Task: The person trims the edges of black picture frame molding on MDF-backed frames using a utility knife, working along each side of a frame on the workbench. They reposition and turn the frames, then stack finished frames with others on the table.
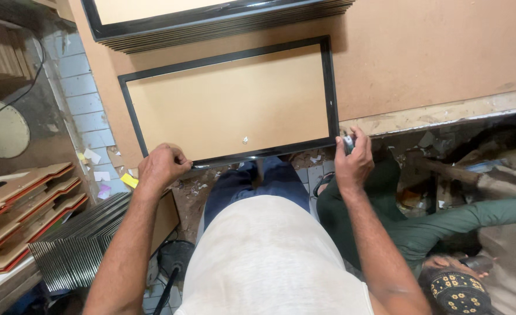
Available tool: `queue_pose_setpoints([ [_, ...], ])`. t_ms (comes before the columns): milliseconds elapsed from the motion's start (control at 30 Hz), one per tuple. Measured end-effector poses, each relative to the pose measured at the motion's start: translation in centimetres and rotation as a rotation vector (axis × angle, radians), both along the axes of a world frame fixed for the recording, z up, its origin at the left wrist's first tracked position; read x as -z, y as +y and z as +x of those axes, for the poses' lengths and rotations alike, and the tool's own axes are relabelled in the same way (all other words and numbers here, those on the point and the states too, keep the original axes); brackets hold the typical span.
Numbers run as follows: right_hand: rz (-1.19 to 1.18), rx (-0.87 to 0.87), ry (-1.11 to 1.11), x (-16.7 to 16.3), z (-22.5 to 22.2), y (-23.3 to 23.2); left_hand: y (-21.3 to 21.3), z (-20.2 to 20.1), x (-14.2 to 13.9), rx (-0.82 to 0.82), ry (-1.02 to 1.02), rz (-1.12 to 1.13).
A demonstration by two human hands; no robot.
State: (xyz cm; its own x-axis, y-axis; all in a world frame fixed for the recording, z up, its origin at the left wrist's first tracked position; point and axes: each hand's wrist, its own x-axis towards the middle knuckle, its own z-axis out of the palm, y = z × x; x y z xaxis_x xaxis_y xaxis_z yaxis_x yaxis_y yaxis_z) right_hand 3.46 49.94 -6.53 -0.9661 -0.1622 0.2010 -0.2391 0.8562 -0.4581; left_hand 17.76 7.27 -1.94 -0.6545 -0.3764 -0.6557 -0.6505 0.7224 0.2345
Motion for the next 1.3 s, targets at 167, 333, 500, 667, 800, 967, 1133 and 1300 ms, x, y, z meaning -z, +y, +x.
queue_pose_setpoints([
  [167,0.065,-0.235,-0.029,0.3,2.8,-1.2,-0.8,0.1,0.4,0.01,0.025,0.054],
  [333,0.082,-0.221,-0.136,0.0,8.3,-6.9,-2.0,1.2,0.3,0.047,0.042,0.105],
  [500,0.089,0.106,-0.295,-0.4,11.1,-12.9,-7.2,3.5,-1.3,-0.007,-0.077,0.52],
  [667,0.086,0.163,-0.203,-0.6,12.4,-16.7,-16.2,7.7,-3.4,-0.02,0.251,0.821],
  [800,0.116,0.256,-0.214,-1.5,13.0,-18.6,-20.9,10.5,-3.3,0.182,0.279,0.531],
  [967,0.143,0.224,-0.174,-2.5,13.2,-20.6,-20.4,13.6,-0.6,0.158,0.078,0.369],
  [1133,0.048,0.387,-0.356,-3.2,13.6,-22.1,-19.4,14.4,1.6,0.169,0.152,0.254],
  [1300,0.169,0.223,-0.122,-3.4,13.8,-22.8,-19.3,14.4,1.9,0.16,0.17,0.232],
])
